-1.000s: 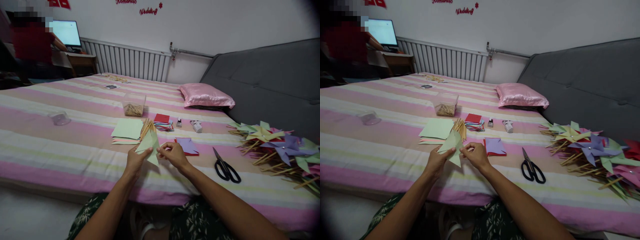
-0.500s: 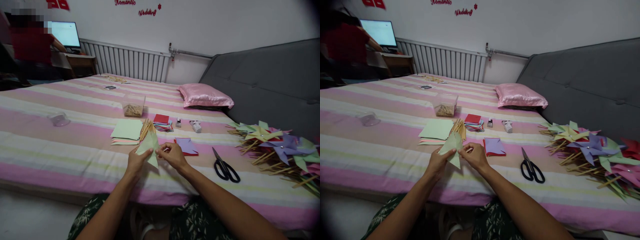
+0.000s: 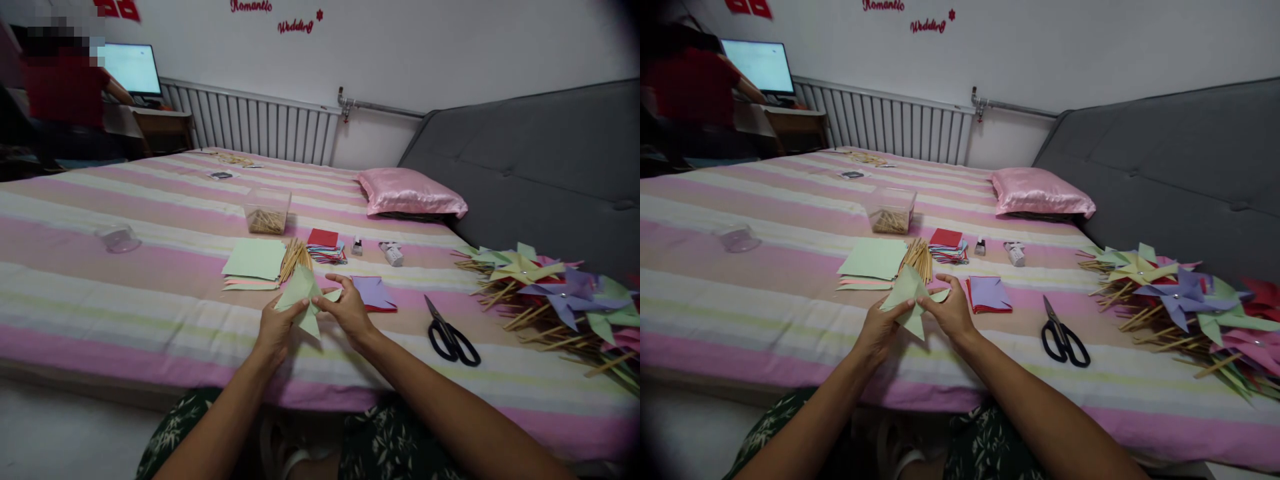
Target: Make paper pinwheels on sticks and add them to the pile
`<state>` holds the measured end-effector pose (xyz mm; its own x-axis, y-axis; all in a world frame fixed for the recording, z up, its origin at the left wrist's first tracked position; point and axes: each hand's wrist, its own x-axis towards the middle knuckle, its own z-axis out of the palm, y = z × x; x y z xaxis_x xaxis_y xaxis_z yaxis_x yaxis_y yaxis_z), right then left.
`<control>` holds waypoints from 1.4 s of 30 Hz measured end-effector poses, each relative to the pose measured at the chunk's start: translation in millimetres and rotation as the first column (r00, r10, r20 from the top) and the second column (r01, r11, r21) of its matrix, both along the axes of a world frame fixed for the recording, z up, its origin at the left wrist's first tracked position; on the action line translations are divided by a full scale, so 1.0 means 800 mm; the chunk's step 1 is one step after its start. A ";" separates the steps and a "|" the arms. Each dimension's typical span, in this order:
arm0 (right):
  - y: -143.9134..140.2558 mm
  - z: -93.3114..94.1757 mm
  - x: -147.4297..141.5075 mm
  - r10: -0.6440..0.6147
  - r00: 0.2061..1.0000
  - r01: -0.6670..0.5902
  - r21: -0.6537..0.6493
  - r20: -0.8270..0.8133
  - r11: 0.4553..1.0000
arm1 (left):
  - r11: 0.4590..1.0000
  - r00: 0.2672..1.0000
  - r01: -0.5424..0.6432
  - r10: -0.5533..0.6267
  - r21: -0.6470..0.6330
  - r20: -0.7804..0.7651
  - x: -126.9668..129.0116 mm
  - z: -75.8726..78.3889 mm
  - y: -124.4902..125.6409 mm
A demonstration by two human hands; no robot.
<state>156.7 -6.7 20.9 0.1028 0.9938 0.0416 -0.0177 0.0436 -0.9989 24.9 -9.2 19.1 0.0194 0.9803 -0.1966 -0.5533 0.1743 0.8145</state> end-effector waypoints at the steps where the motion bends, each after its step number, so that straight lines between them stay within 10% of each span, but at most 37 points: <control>1: 0.000 0.000 0.000 -0.005 1.000 0.005 -0.005 -0.009 1.000 | 1.000 1.000 0.008 -0.007 0.009 -0.011 0.000 0.000 -0.001; 19: 0.000 0.021 0.030 0.282 0.959 -0.284 -0.186 -0.036 0.941 | 0.923 0.883 0.381 -0.383 -0.061 -0.270 -0.030 0.006 0.005; 36: -0.001 0.022 0.028 0.334 0.937 -0.329 -0.061 0.104 0.942 | 0.924 0.865 0.377 -0.373 -0.055 -0.334 -0.026 -0.002 0.004; 42: 0.004 0.020 0.022 0.225 0.974 -0.225 -0.005 0.030 0.974 | 0.976 0.945 0.190 -0.211 -0.107 -0.249 -0.018 -0.001 0.006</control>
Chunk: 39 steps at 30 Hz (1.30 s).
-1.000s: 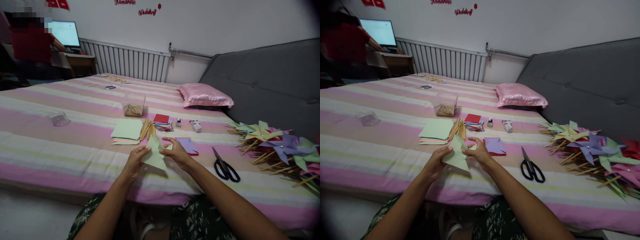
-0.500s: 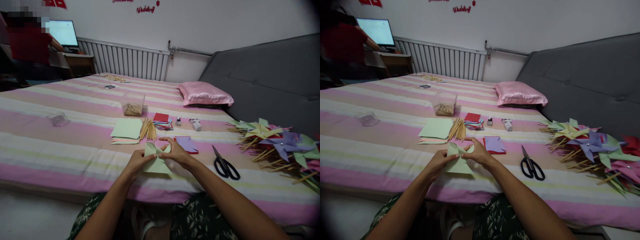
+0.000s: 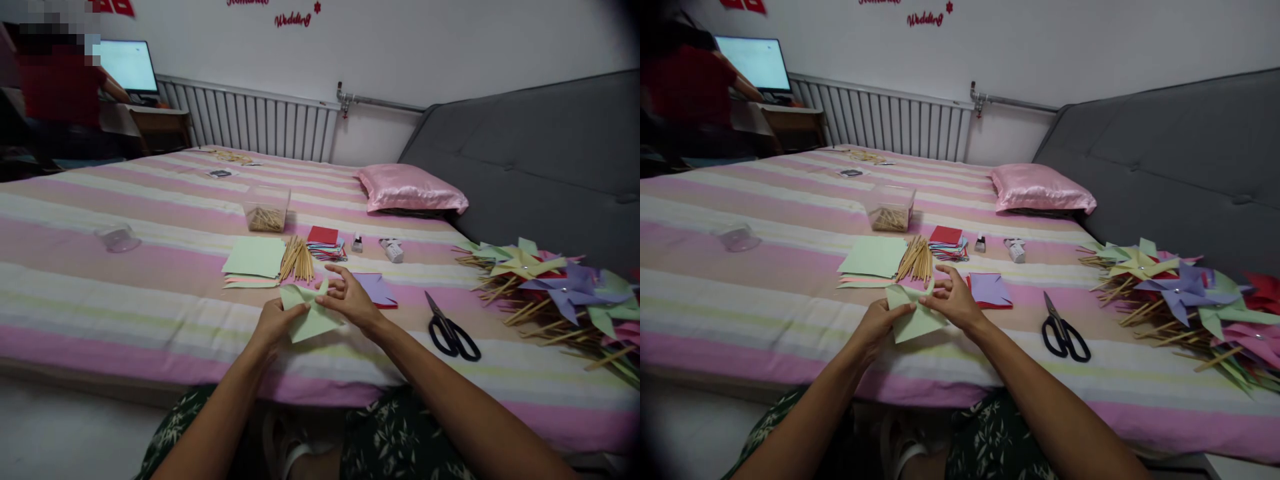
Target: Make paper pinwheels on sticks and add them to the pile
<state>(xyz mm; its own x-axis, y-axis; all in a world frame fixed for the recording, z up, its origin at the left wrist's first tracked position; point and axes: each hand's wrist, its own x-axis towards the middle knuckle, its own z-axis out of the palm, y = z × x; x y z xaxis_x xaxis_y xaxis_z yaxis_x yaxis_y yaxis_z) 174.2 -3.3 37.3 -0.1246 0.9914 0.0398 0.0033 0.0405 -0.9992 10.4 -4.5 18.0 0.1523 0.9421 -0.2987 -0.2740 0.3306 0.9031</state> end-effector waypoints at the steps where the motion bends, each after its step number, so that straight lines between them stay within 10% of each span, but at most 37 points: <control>1: 0.001 0.001 0.000 -0.032 0.999 0.032 0.026 0.011 0.999 | 0.998 0.998 -0.055 0.055 -0.011 0.018 0.001 0.000 0.001; 7: -0.011 0.015 -0.006 -0.272 0.931 0.163 0.387 0.245 0.908 | 0.949 0.931 -0.310 0.316 -0.063 0.183 -0.004 0.003 0.010; 14: -0.027 0.002 -0.021 0.053 0.837 -0.254 0.301 0.544 0.919 | 0.953 0.895 -0.266 0.300 -0.144 0.329 -0.012 0.004 0.014; 39: -0.018 -0.010 -0.040 -0.134 0.981 0.122 0.095 0.140 0.988 | 0.965 0.923 -0.264 0.248 0.015 0.296 0.001 0.005 0.003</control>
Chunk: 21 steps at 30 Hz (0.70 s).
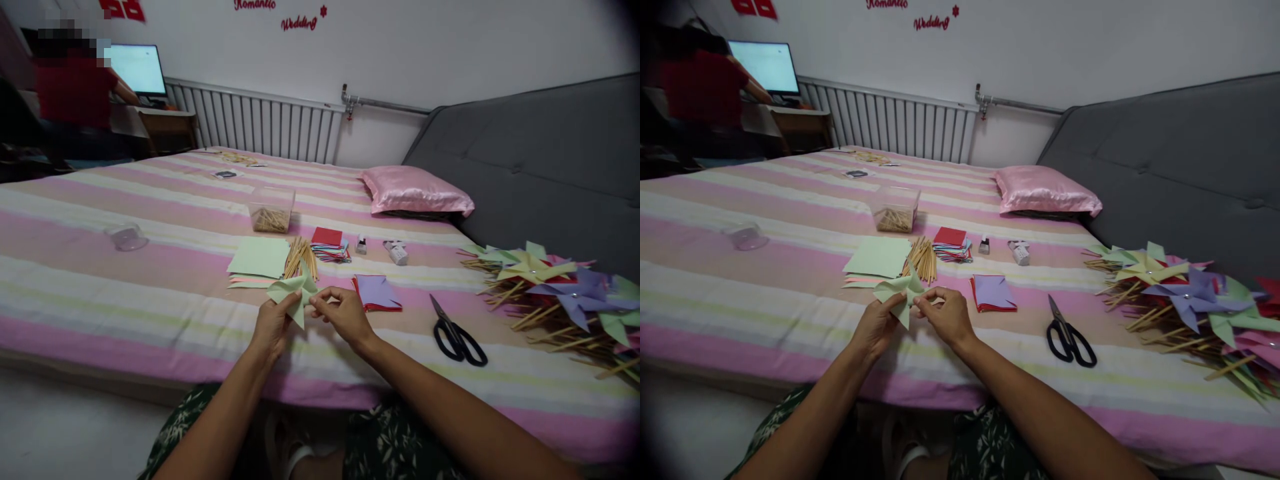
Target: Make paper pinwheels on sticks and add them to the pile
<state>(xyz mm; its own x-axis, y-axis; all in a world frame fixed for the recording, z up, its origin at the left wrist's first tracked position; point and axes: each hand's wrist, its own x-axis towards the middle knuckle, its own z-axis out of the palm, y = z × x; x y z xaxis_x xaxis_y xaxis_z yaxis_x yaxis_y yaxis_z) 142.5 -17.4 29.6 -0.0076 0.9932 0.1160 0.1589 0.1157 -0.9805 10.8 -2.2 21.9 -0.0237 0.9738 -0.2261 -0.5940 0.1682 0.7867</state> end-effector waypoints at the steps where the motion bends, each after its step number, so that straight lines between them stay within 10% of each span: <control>1: 0.000 0.000 -0.001 -0.020 1.000 0.020 -0.006 0.000 1.000 | 1.000 1.000 0.000 0.000 -0.002 -0.006 0.001 0.001 0.000; 21: 0.006 -0.003 0.002 -0.183 0.981 0.185 -0.024 0.069 0.982 | 0.991 0.955 -0.031 0.068 0.131 -0.288 0.003 -0.019 0.001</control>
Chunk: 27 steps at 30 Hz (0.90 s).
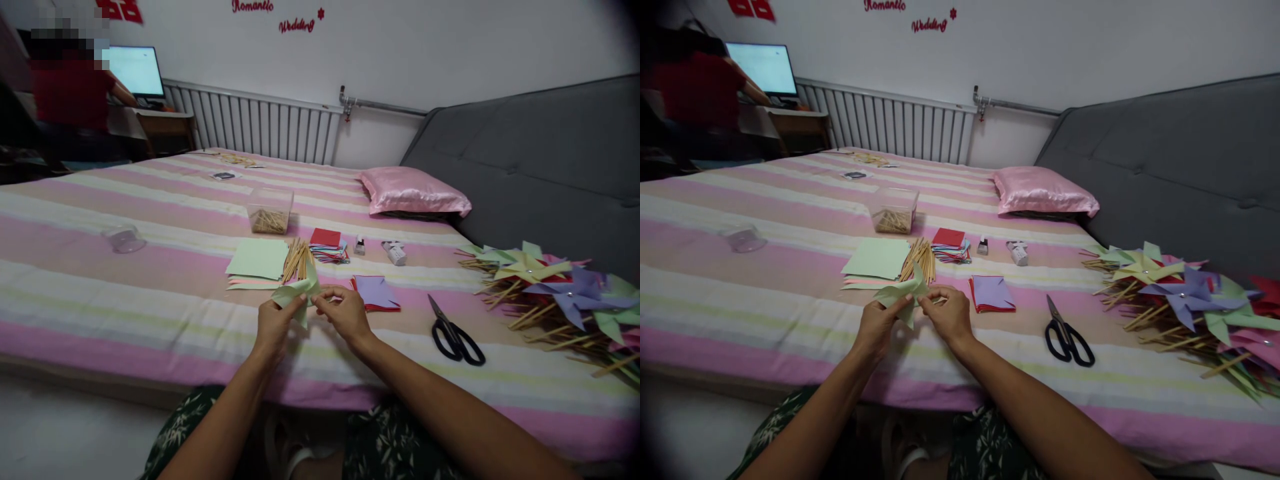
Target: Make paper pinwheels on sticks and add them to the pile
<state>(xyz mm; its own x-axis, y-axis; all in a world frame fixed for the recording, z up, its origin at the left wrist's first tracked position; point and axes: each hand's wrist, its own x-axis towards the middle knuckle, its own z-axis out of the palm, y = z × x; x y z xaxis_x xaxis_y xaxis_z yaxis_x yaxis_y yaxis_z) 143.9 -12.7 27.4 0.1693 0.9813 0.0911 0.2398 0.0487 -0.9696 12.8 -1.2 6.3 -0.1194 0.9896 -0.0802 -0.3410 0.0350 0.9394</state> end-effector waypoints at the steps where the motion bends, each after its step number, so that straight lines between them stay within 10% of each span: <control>1: 0.001 0.000 0.000 0.003 1.000 -0.004 0.006 0.007 1.000 | 1.000 1.000 0.000 0.000 0.003 0.002 0.000 0.000 0.000; 10: 0.000 -0.001 -0.005 -0.067 0.996 0.075 0.126 -0.062 0.989 | 0.993 0.965 0.067 -0.039 -0.099 0.261 0.006 0.016 -0.003; 18: -0.003 0.003 -0.017 -0.107 0.829 0.015 -0.171 -0.549 0.985 | 0.990 0.934 0.112 -0.077 -0.082 0.349 0.020 0.015 -0.009; 27: 0.008 0.000 -0.007 -0.077 0.860 0.018 -0.121 -0.505 0.993 | 0.982 0.949 0.154 -0.117 -0.106 0.292 0.019 0.016 -0.014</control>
